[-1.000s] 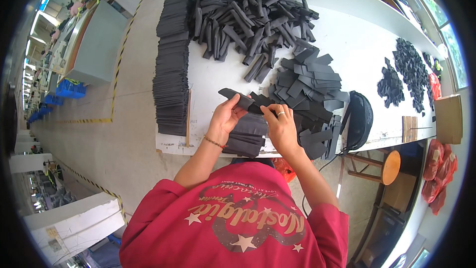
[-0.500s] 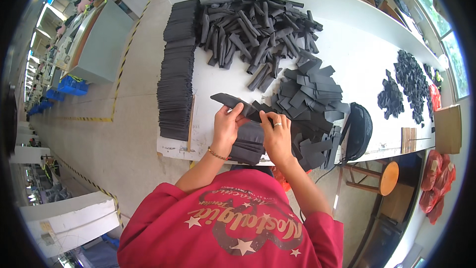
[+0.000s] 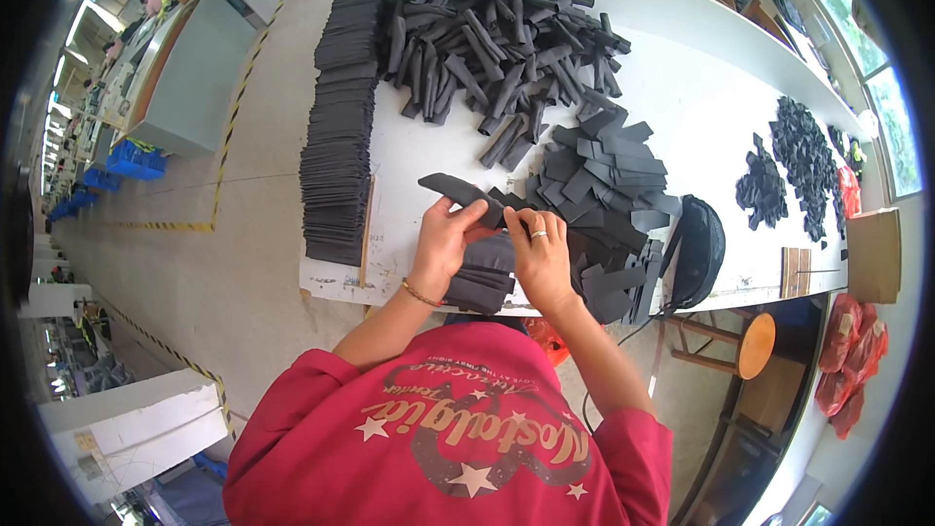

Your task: Sorting and inspecting grey foam or rubber strips on an industrial workbench.

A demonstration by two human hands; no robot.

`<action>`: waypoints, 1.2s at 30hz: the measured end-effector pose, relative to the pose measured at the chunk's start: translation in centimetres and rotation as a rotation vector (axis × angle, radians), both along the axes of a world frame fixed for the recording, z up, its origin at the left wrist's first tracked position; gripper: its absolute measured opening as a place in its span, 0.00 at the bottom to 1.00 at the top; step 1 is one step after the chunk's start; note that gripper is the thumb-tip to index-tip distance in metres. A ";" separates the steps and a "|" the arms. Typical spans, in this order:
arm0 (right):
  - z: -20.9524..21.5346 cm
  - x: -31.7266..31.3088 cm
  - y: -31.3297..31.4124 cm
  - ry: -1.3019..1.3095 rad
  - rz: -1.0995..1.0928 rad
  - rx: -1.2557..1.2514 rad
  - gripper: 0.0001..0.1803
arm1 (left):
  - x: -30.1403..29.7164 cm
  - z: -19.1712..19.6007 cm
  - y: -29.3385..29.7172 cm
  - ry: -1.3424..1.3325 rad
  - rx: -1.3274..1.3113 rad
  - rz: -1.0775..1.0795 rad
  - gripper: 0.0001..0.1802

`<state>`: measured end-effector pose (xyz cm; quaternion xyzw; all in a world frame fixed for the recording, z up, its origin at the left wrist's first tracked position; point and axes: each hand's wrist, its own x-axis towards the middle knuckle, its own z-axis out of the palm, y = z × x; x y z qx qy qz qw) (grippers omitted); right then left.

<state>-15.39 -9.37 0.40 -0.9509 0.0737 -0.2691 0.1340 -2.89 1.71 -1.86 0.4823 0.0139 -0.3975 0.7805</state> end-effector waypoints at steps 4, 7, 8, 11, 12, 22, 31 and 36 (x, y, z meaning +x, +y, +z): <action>-0.2 1.0 2.3 -0.033 -0.071 0.182 0.30 | -1.5 0.7 -0.6 -0.043 -0.071 0.141 0.15; -0.4 1.5 3.8 -0.019 -0.035 0.326 0.32 | -0.3 0.4 -0.5 0.177 -0.311 -0.045 0.16; -0.2 1.2 4.0 0.026 -0.079 0.336 0.31 | 0.0 0.5 -0.4 0.152 -0.333 -0.038 0.18; -1.4 0.1 3.0 0.109 -0.074 0.368 0.26 | 0.6 -0.5 -0.3 -0.038 -0.323 -0.012 0.17; -1.7 0.1 2.8 0.063 0.009 0.379 0.24 | 0.1 -0.7 -0.4 -0.055 -0.314 -0.039 0.15; -0.7 1.2 2.0 -0.015 0.188 0.321 0.16 | -0.6 -0.7 -0.3 0.129 -0.367 0.032 0.17; 0.2 1.8 0.5 -0.035 0.242 0.328 0.11 | 0.4 1.4 -0.8 0.058 -0.418 0.187 0.20; 0.7 2.4 0.3 -0.058 0.266 0.354 0.11 | -1.1 1.2 -1.2 0.099 -0.440 0.217 0.19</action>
